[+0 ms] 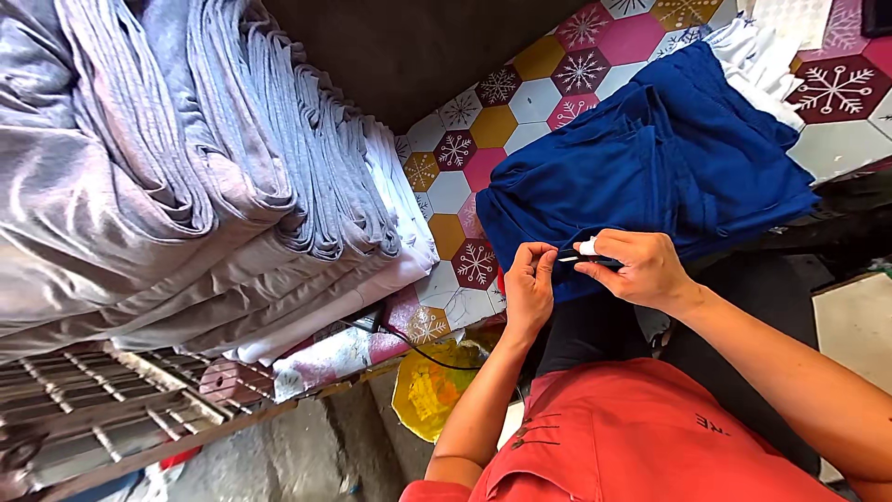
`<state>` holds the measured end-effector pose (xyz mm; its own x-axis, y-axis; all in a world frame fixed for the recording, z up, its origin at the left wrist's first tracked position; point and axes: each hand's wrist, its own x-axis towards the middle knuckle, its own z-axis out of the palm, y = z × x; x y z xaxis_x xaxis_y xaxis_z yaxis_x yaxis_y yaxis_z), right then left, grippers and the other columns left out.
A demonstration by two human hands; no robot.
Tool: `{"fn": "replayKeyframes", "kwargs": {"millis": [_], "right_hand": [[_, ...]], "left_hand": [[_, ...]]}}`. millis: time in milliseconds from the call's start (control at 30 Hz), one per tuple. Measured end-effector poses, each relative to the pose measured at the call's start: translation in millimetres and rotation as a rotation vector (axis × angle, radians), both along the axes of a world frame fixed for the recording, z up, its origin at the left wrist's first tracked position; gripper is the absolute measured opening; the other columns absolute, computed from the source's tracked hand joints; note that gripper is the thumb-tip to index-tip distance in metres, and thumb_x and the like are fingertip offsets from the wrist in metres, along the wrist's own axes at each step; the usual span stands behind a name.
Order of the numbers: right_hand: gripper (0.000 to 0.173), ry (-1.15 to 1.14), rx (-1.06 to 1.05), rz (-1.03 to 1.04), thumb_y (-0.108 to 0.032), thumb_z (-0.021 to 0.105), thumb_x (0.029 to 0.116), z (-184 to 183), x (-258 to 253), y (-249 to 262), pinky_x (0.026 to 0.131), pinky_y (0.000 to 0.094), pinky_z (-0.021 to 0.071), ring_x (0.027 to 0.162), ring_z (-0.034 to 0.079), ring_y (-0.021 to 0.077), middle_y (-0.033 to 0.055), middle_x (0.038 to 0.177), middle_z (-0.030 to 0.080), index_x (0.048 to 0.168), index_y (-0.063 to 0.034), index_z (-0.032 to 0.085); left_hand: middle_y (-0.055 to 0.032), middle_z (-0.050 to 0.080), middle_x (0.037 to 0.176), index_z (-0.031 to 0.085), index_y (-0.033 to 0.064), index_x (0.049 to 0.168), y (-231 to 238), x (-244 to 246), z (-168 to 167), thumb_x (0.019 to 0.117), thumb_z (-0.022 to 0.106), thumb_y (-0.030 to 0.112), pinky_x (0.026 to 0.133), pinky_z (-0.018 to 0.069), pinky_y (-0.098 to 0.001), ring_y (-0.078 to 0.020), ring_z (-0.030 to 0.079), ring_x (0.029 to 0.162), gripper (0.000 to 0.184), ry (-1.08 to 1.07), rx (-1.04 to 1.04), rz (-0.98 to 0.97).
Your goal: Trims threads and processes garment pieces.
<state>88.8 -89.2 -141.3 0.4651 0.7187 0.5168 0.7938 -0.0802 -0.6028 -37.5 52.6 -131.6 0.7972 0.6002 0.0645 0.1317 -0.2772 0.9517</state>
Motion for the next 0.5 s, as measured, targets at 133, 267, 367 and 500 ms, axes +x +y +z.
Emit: {"fn": "replayKeyframes", "kwargs": {"millis": [133, 267, 367, 500], "right_hand": [[0.023, 0.006, 0.004, -0.014, -0.024, 0.066, 0.0941, -3.1, -1.6, 1.8, 0.053, 0.0353, 0.0502, 0.066, 0.067, 0.0189, 0.0065, 0.077, 0.069, 0.091, -0.0048, 0.078], [0.023, 0.043, -0.007, 0.007, -0.026, 0.067, 0.094, -4.1, 0.7, -0.1, 0.053, 0.0355, 0.0493, 0.065, 0.065, 0.0184, 0.0062, 0.076, 0.068, 0.088, -0.0047, 0.075], [0.025, 0.05, -0.035, 0.041, -0.029, 0.068, 0.0924, -1.7, 3.7, -0.7, 0.052, 0.0358, 0.0491, 0.066, 0.065, 0.0178, 0.0054, 0.076, 0.067, 0.087, -0.0053, 0.074], [0.024, 0.038, -0.057, 0.066, -0.029, 0.068, 0.0913, 1.3, 2.9, 1.8, 0.051, 0.0365, 0.0483, 0.065, 0.065, 0.0182, 0.0048, 0.076, 0.067, 0.085, -0.0061, 0.074]], "left_hand": [[0.0049, 0.062, 0.078, 0.063, 0.0056, 0.104, 0.2, 0.4, 0.2, 0.1026, 0.059, 0.01, 0.063, 0.0482, -0.0157, 0.0031, 0.056, 0.066, 0.007, 0.027, -0.015, -0.009], [0.005, 0.061, 0.076, 0.063, 0.0076, 0.104, 3.5, 0.1, 1.8, 0.1038, 0.058, 0.012, 0.062, 0.0467, -0.017, 0.0013, 0.055, 0.065, 0.007, 0.063, -0.098, -0.017], [0.0048, 0.06, 0.073, 0.064, 0.0082, 0.103, 5.3, -0.3, 3.7, 0.104, 0.058, 0.014, 0.06, 0.0457, -0.0179, 0.0001, 0.053, 0.062, 0.009, 0.081, -0.115, -0.031], [0.0052, 0.058, 0.072, 0.065, 0.0082, 0.102, 5.1, -0.2, 6.0, 0.1037, 0.059, 0.014, 0.059, 0.045, -0.0181, 0.0, 0.052, 0.06, 0.009, 0.102, -0.103, -0.046]]}}
